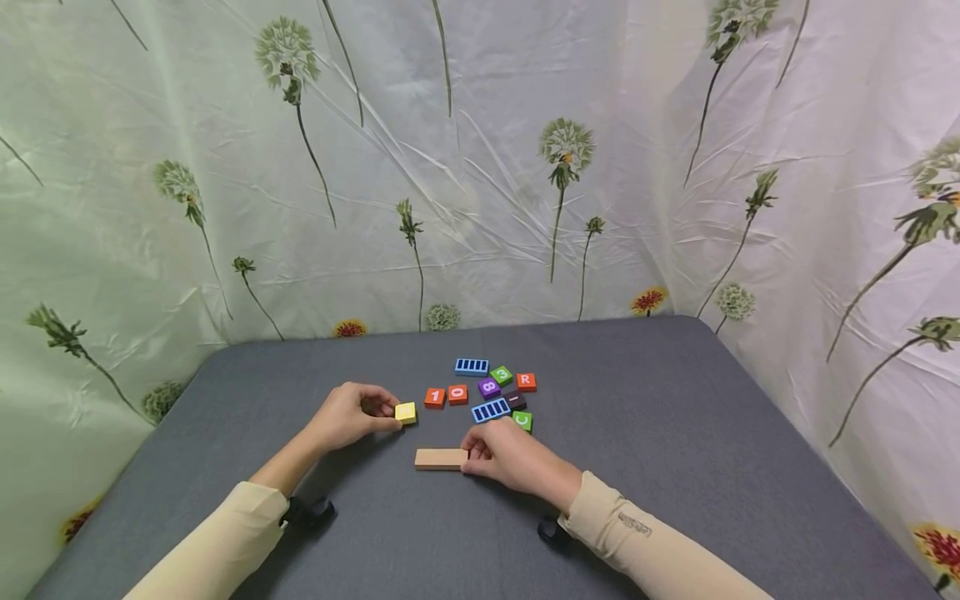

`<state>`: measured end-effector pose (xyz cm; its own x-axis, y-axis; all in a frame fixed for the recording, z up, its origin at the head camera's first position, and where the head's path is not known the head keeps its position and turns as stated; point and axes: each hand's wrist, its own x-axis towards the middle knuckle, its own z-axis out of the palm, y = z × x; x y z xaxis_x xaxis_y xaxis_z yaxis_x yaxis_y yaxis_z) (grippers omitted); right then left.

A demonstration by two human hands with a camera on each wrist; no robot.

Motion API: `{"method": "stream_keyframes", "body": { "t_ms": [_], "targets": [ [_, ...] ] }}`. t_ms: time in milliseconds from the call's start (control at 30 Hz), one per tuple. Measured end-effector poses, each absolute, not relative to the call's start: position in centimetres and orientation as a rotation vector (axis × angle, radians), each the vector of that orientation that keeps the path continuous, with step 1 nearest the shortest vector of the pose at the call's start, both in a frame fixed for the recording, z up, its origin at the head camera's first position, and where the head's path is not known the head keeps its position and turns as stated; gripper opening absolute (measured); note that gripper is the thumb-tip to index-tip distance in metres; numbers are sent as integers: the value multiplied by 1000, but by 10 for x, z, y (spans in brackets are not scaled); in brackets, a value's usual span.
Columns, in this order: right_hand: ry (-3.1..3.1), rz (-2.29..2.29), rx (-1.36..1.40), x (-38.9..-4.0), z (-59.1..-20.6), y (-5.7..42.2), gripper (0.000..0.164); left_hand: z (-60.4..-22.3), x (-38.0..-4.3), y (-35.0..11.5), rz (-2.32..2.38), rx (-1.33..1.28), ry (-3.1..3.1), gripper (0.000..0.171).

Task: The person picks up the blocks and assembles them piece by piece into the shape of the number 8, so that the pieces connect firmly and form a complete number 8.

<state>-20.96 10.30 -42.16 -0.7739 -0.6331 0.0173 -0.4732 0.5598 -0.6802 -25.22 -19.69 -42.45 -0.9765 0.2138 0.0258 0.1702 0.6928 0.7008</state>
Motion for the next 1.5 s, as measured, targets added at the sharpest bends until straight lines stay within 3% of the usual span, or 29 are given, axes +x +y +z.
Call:
{"method": "stream_keyframes", "body": {
  "t_ms": [667, 1500],
  "targets": [
    [2539, -972, -986, -193, -420, 112, 14, -424, -207, -189, 1093, 546, 2803, 22],
    [2497, -1016, -890, -203, -424, 112, 16, -425, -203, -180, 980, 476, 2855, 24]
  ]
}}
